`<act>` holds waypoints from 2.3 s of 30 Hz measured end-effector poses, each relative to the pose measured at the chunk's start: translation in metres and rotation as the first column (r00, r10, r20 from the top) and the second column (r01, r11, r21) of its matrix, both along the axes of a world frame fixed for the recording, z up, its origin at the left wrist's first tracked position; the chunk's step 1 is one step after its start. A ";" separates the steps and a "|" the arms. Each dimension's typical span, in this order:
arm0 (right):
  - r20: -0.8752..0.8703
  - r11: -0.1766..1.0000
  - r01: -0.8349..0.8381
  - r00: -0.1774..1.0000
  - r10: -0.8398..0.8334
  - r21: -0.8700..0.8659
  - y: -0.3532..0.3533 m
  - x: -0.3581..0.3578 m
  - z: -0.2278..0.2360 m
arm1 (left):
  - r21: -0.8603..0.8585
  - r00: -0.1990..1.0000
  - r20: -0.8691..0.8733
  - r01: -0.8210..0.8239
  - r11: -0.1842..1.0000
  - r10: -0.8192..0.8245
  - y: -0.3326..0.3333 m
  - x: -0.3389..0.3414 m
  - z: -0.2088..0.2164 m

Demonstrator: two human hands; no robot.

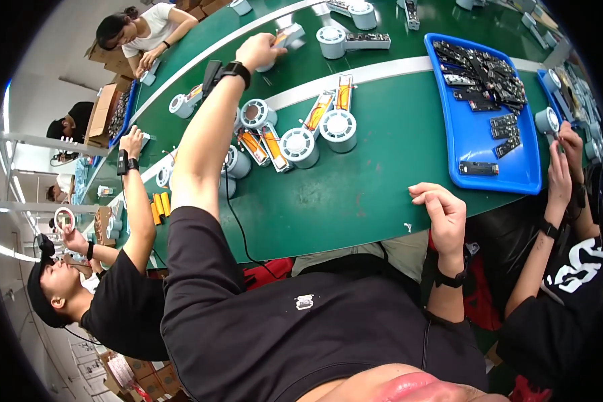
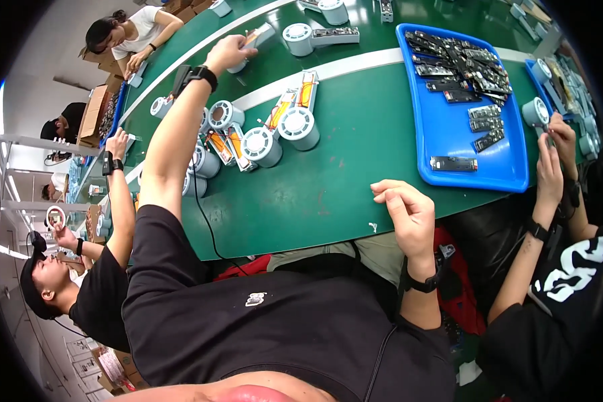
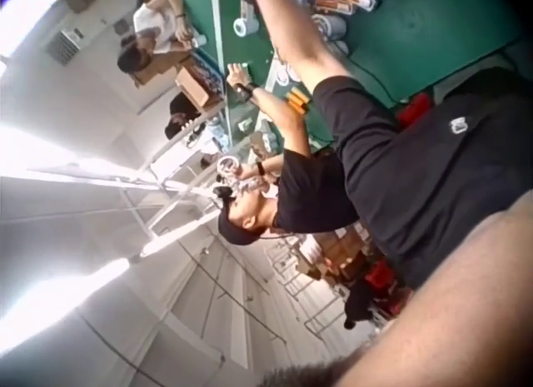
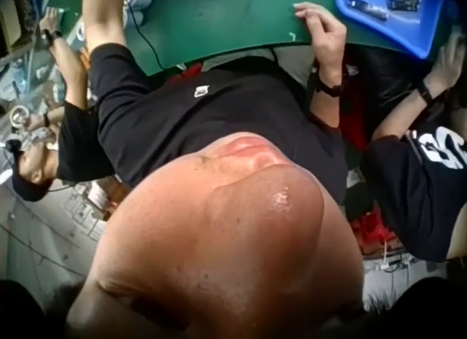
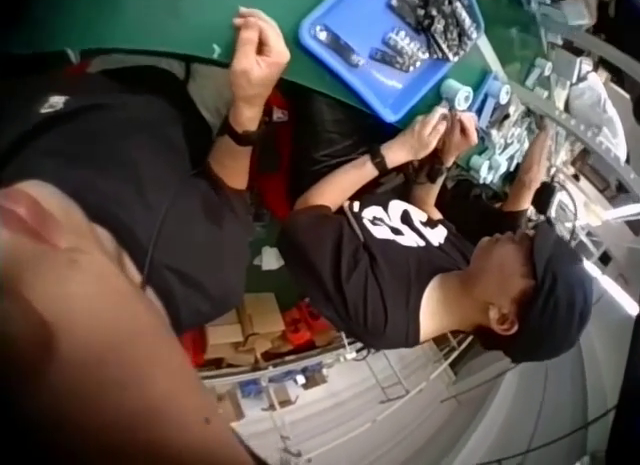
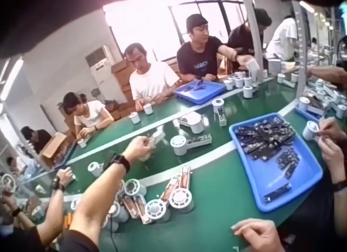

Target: The person picks up a circuit board and a fan housing, then connects the wires from the battery and motor to the board. They press the board into the housing, tuck the wires inside, and place the assembled unit back onto the table.

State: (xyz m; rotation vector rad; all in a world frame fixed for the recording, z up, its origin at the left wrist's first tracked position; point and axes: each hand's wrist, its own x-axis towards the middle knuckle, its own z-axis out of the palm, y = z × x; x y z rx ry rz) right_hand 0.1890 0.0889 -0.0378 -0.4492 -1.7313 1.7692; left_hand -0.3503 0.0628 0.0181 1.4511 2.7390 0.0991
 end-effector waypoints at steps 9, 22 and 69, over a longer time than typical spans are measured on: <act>0.227 0.570 0.141 0.819 -0.526 0.809 0.066 0.026 0.049 | 0.143 0.509 -0.160 0.860 0.490 -0.846 -0.071 0.293 0.091; 0.681 0.728 -0.300 0.667 -0.302 0.617 0.138 0.043 0.051 | 0.902 0.742 0.031 0.268 0.339 -0.670 -0.105 0.333 0.026; 0.232 0.844 -0.099 0.972 -0.031 0.527 0.001 -0.026 0.002 | 0.414 0.572 -0.015 0.750 0.515 -0.820 -0.142 0.362 -0.028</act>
